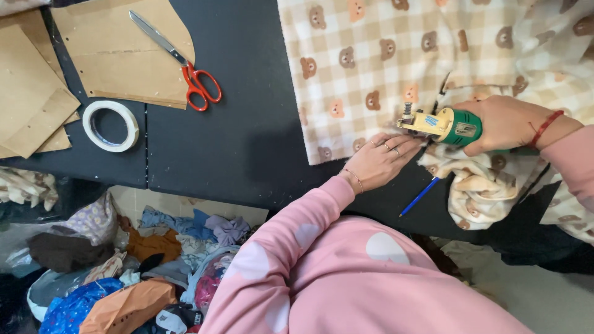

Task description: The person uses a rotary cutter to trim a piece of patterned fabric on a black table. They then adjust the cutter's blade, use scissors to trim the fabric further, and trace a cardboard template onto the fabric with a pen before cutting again.

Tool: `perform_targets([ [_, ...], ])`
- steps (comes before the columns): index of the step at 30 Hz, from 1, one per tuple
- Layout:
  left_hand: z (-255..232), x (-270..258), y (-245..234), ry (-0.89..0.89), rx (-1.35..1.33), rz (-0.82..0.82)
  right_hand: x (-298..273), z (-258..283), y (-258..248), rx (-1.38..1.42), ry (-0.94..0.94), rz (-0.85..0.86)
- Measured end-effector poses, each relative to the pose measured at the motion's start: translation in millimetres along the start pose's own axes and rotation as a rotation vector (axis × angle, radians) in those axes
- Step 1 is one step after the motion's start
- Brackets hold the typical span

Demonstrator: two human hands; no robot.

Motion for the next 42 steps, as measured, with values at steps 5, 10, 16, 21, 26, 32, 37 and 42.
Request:
perform_targets([
  [5,0,-2,-3,0.023,-0.011,-0.028,3,2,0,-0.007,-0.031,-0.014],
  [10,0,-4,-4,0.023,-0.024,-0.02,5,0,2,0.015,-0.067,-0.044],
  [16,0,-9,-14,0.003,0.001,-0.003,6,-18,8,-0.056,0.125,0.098],
  [21,1,-10,-11,0.009,-0.028,0.055,-2,-2,-2,0.024,0.022,0.021],
  [26,0,-10,-11,0.023,-0.054,0.073,-1,15,-6,0.026,-0.057,-0.011],
  [32,0,-9,-12,0.022,-0.074,0.163,-9,38,-16,0.059,-0.051,-0.011],
  [37,-2,-11,-12,0.023,-0.063,0.158,-11,45,-18,0.079,-0.013,0.017],
  [42,-1,-12,-9,0.02,-0.068,0.178,-4,39,-10,0.006,-0.035,-0.013],
])
Point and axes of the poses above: each hand's wrist, its own x-axis towards the middle knuckle, its own y-axis out of the palm, z = x × y, the point moved 3 cm from there along x, towards the middle knuckle, and after that the axes turned 13 degrees about y, right-handed, at the moved point
